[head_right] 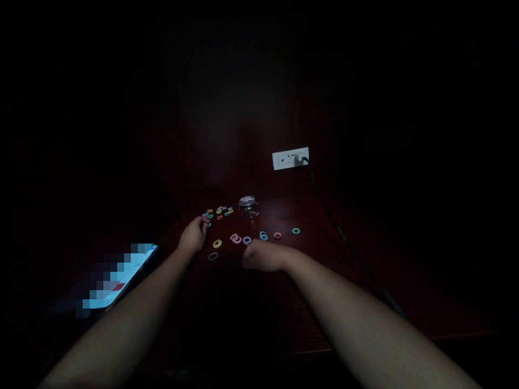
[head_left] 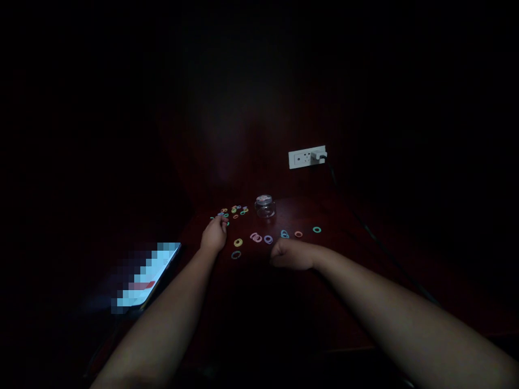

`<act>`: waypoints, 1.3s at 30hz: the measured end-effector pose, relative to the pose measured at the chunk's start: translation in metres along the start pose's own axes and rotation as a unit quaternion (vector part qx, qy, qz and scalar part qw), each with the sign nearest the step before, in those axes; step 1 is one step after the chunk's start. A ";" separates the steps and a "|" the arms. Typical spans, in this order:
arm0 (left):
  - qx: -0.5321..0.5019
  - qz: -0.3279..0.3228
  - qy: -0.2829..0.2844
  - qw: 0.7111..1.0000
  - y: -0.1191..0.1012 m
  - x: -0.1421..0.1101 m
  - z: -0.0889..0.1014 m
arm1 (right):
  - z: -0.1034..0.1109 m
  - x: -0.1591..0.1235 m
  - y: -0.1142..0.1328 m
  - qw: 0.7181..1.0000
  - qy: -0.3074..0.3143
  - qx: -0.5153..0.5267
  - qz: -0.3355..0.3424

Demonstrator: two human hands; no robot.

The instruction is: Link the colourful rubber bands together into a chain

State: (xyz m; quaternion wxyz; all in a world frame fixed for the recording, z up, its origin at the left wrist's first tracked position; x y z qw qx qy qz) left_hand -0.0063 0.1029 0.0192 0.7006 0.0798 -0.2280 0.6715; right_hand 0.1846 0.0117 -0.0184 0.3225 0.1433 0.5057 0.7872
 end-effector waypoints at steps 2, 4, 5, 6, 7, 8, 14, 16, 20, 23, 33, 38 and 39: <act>-0.047 -0.025 -0.045 0.998 -0.015 -0.011 0.017 | 0.001 0.002 -0.006 0.999 -0.018 0.021 -0.018; -0.122 -0.084 -0.058 0.987 -0.040 -0.025 0.030 | 0.007 0.005 -0.006 0.998 -0.063 0.024 0.005; -0.161 -0.120 -0.038 0.979 -0.055 -0.033 0.032 | 0.012 0.005 -0.003 0.994 -0.101 0.018 0.029; -0.200 -0.149 -0.017 0.968 -0.069 -0.040 0.033 | 0.018 0.004 0.000 0.988 -0.142 0.013 0.053; -0.236 -0.171 0.005 0.956 -0.081 -0.047 0.034 | 0.025 0.003 0.003 0.981 -0.182 0.010 0.073; -0.272 -0.182 0.020 0.945 -0.090 -0.053 0.034 | 0.031 0.001 0.005 0.972 -0.219 0.010 0.087; -0.394 -0.175 0.074 0.899 -0.105 -0.063 0.029 | 0.049 -0.010 0.014 0.937 -0.314 0.060 0.140; -0.421 -0.163 0.090 0.888 -0.101 -0.061 0.024 | 0.050 -0.011 0.018 0.933 -0.316 0.064 0.161; -0.458 -0.136 0.120 0.870 -0.099 -0.061 0.013 | 0.049 -0.013 0.021 0.930 -0.315 0.067 0.178; -0.469 -0.128 0.135 0.863 -0.102 -0.063 0.008 | 0.049 -0.012 0.020 0.933 -0.311 0.068 0.169; -0.408 -0.155 0.133 0.890 -0.110 -0.068 0.014 | 0.046 -0.014 0.017 0.943 -0.300 0.060 0.130; -0.360 -0.185 0.093 0.910 -0.113 -0.068 0.026 | 0.043 -0.013 0.013 0.951 -0.285 0.045 0.109; -0.347 -0.191 0.088 0.914 -0.114 -0.069 0.028 | 0.043 -0.012 0.012 0.953 -0.281 0.044 0.106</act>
Point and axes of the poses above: each hand's wrist, its own x-axis towards the middle knuckle, its own z-axis out of the back of the hand, y = z × x, the point moved 8 cm from there along x, towards the middle knuckle, and after that the axes turned 10 degrees about x, right-handed, at the moved point
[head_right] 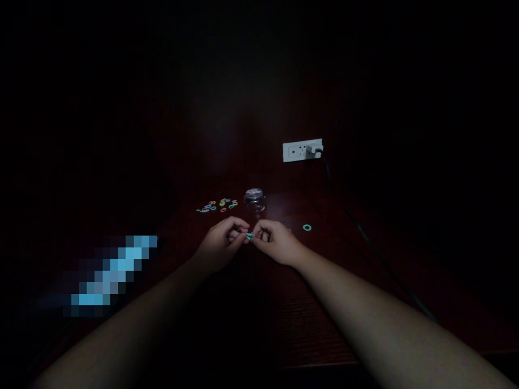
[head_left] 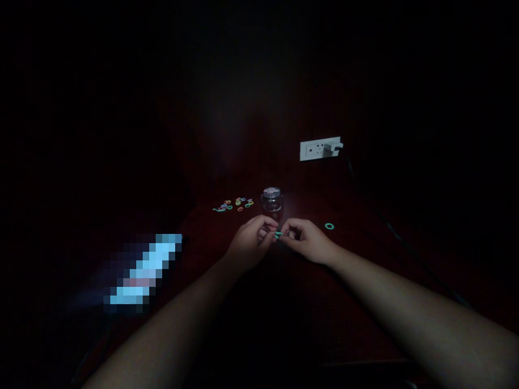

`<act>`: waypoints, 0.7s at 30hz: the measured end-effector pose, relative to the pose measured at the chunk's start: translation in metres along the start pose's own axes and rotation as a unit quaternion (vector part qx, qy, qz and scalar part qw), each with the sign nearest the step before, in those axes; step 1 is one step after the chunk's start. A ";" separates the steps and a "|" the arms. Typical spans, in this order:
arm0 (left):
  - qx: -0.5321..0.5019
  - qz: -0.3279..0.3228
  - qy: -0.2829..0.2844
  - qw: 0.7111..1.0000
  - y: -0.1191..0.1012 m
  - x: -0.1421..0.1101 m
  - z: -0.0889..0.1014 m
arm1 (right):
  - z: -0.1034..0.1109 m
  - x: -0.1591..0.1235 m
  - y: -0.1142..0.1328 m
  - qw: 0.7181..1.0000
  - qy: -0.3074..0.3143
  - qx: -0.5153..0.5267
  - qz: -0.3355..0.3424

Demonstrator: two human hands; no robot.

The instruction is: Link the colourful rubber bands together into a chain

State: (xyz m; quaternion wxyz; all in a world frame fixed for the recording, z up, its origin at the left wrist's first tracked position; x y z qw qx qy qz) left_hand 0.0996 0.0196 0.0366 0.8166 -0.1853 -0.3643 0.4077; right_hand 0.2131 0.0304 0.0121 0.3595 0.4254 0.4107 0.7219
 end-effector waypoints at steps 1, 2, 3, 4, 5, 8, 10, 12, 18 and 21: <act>0.014 -0.004 0.000 1.000 -0.001 0.000 0.000 | -0.001 0.000 -0.001 1.000 0.004 0.001 -0.001; 0.026 -0.008 0.002 1.000 -0.002 0.000 0.000 | -0.001 0.000 -0.001 1.000 0.008 0.004 -0.001; 0.037 -0.011 0.005 0.999 -0.003 0.000 -0.001 | -0.002 0.000 -0.001 1.000 0.011 0.007 0.001; 0.045 -0.015 0.011 0.999 -0.004 0.001 -0.002 | -0.002 -0.001 -0.001 1.000 0.012 0.011 0.003; 0.051 -0.020 0.018 0.998 -0.005 0.001 -0.003 | -0.002 -0.001 0.000 1.000 0.015 0.015 0.004; 0.060 -0.031 0.037 0.997 -0.007 0.000 -0.007 | -0.003 -0.001 0.000 0.999 0.022 0.030 0.001; 0.064 -0.031 0.041 0.997 -0.006 0.000 -0.008 | -0.003 -0.002 0.000 0.999 0.024 0.033 -0.003; 0.068 -0.028 0.043 0.996 -0.005 0.000 -0.008 | -0.003 -0.002 0.001 0.999 0.020 0.030 -0.004; 0.044 0.001 0.058 0.997 0.003 0.000 -0.012 | 0.000 -0.002 0.006 0.999 0.002 0.034 0.011; 0.021 0.017 0.065 0.998 0.008 0.000 -0.014 | -0.001 -0.001 0.009 0.999 0.002 0.041 0.020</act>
Point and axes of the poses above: each hand's wrist, its own x-axis towards the middle knuckle, its own z-axis out of the back of the hand, y = z × x, the point moved 8 cm from there along x, towards the middle knuckle, and after that the axes turned 10 degrees about x, right-handed, at the moved point
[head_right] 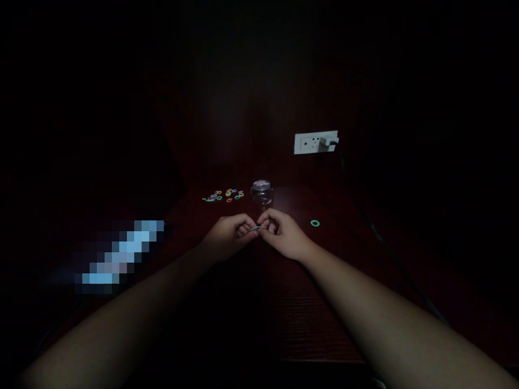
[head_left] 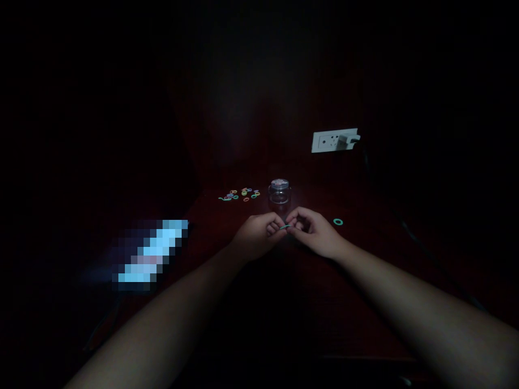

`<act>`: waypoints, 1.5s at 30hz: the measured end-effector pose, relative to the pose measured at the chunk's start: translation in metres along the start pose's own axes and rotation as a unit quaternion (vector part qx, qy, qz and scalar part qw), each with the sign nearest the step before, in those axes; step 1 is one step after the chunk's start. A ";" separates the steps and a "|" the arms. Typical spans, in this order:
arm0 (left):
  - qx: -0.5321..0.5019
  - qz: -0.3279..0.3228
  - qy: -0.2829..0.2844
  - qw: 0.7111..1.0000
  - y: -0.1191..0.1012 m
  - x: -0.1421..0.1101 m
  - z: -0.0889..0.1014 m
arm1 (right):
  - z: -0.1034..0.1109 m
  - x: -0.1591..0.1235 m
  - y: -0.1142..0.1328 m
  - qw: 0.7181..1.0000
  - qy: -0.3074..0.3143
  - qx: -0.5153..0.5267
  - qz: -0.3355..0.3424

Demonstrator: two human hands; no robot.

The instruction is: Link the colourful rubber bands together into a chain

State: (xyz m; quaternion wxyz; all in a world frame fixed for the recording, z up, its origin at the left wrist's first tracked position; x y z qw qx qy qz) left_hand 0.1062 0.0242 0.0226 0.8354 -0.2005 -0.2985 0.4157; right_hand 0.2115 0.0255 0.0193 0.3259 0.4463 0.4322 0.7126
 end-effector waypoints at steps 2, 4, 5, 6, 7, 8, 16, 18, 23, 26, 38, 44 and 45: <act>-0.005 0.008 -0.007 1.000 0.002 0.000 0.001 | -0.001 0.000 0.000 1.000 0.003 -0.010 -0.003; -0.004 0.014 -0.016 1.000 0.003 -0.001 0.002 | -0.001 0.000 -0.002 1.000 0.004 -0.022 -0.011; -0.003 0.015 -0.018 1.000 0.003 -0.001 0.003 | 0.000 0.000 -0.003 1.000 0.003 -0.026 -0.015; -0.002 0.016 -0.018 1.000 0.003 -0.001 0.003 | 0.000 0.000 -0.005 0.999 0.003 -0.029 -0.018; -0.004 0.014 -0.018 1.000 0.002 -0.001 0.003 | 0.000 0.000 -0.006 0.999 0.003 -0.033 -0.022; -0.008 0.012 -0.018 1.000 0.001 -0.002 0.003 | 0.001 0.000 -0.008 0.999 0.003 -0.037 -0.026; -0.017 -0.002 -0.022 1.000 -0.009 -0.003 0.007 | 0.000 0.000 -0.011 0.998 0.004 -0.047 -0.028; -0.014 -0.003 -0.028 0.999 -0.009 -0.003 0.008 | 0.001 0.000 -0.011 0.998 0.001 -0.050 -0.029; -0.017 0.000 -0.030 0.999 -0.006 -0.002 0.008 | 0.001 0.001 -0.011 0.998 0.001 -0.061 -0.028; -0.019 0.012 -0.031 0.999 -0.004 -0.002 0.008 | 0.000 0.000 -0.010 0.998 0.006 -0.060 -0.025; 0.004 0.023 -0.060 0.998 -0.002 -0.001 0.015 | -0.003 -0.001 -0.012 0.999 0.031 -0.033 -0.029; 0.001 0.022 -0.046 0.999 -0.002 -0.001 0.013 | -0.001 -0.001 -0.011 0.999 0.018 -0.046 -0.019; -0.001 0.021 -0.042 0.999 -0.002 -0.001 0.012 | -0.001 0.000 -0.011 0.999 0.015 -0.047 -0.018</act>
Point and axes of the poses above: each hand's wrist, its own x-axis towards the middle knuckle, its own z-axis out of the back of the hand, y = z × x, the point moved 8 cm from there along x, towards the middle knuckle, and after that the axes turned 10 degrees about x, right-handed, at the moved point
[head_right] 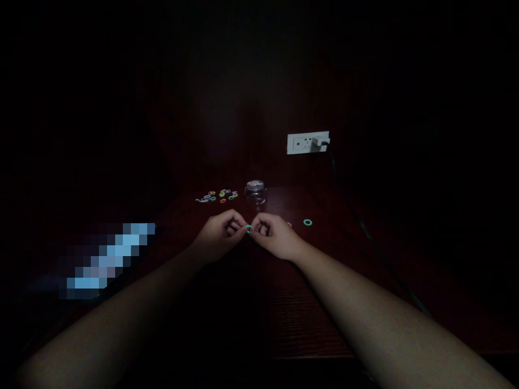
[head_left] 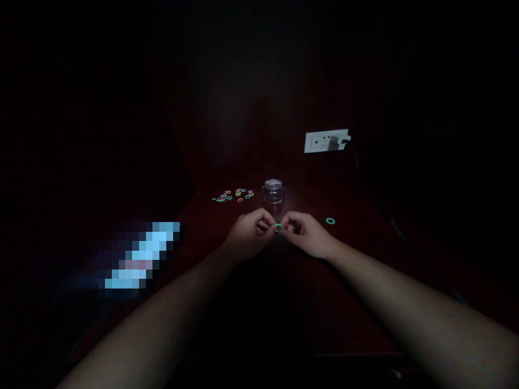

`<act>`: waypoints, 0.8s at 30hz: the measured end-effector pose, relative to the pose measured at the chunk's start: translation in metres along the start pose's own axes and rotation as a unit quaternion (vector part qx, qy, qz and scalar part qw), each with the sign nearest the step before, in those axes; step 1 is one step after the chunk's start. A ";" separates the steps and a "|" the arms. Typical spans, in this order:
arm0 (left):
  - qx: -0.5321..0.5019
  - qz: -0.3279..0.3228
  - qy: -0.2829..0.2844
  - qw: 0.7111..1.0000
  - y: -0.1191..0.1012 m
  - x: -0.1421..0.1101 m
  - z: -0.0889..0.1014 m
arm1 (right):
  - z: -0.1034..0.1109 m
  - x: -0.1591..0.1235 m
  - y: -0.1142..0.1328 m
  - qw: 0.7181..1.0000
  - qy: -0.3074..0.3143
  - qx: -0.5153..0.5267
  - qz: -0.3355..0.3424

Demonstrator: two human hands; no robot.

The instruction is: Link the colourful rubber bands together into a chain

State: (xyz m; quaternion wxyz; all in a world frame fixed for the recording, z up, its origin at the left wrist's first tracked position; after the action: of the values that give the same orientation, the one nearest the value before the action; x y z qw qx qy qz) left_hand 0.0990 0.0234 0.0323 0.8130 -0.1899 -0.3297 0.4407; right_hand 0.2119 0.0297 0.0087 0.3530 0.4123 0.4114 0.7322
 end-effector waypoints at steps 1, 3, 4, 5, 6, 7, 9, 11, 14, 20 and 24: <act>-0.001 -0.001 0.002 1.000 0.000 0.000 0.000 | 0.001 0.000 0.000 1.000 -0.004 -0.001 -0.001; -0.003 -0.004 0.003 1.000 -0.001 0.000 -0.001 | 0.002 0.000 -0.001 1.000 -0.013 -0.005 -0.002; -0.004 -0.005 0.001 1.000 -0.001 0.000 -0.001 | 0.003 0.000 -0.001 1.000 -0.017 -0.005 -0.001; -0.004 -0.005 0.002 1.000 -0.001 -0.001 -0.001 | 0.003 0.001 -0.001 1.000 -0.020 -0.005 0.000; -0.006 -0.007 0.003 1.000 -0.001 -0.001 -0.001 | 0.003 0.001 -0.001 1.000 -0.022 -0.003 0.001; -0.008 -0.008 0.005 1.000 -0.002 -0.001 -0.002 | 0.004 0.001 -0.001 1.000 -0.025 -0.001 0.002; -0.012 -0.012 0.010 1.000 -0.002 -0.001 -0.003 | 0.005 0.001 0.000 1.000 -0.031 0.004 0.002; -0.015 -0.015 0.012 1.000 -0.002 -0.001 -0.003 | 0.005 0.002 0.001 0.999 -0.035 0.007 0.001; -0.019 -0.015 0.011 1.000 -0.002 0.000 -0.004 | 0.005 0.002 0.002 0.999 -0.035 0.007 0.002; -0.015 -0.006 0.025 1.000 -0.001 0.000 -0.006 | 0.006 0.002 0.004 0.999 -0.040 0.002 0.022; 0.000 -0.018 0.029 0.999 -0.003 0.000 -0.006 | 0.004 0.001 0.008 0.998 -0.033 0.002 0.046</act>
State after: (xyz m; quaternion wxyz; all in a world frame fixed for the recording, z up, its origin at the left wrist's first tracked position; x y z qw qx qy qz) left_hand 0.1052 0.0217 0.0294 0.8299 -0.1968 -0.3096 0.4203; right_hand 0.2141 0.0288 0.0172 0.3315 0.4550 0.3816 0.7331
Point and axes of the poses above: each hand's wrist, its own x-axis towards the middle knuckle, its own z-axis out of the back of the hand, y = z × x, the point moved 8 cm from there along x, towards the middle knuckle, and after that the axes turned 10 degrees about x, right-handed, at the moved point
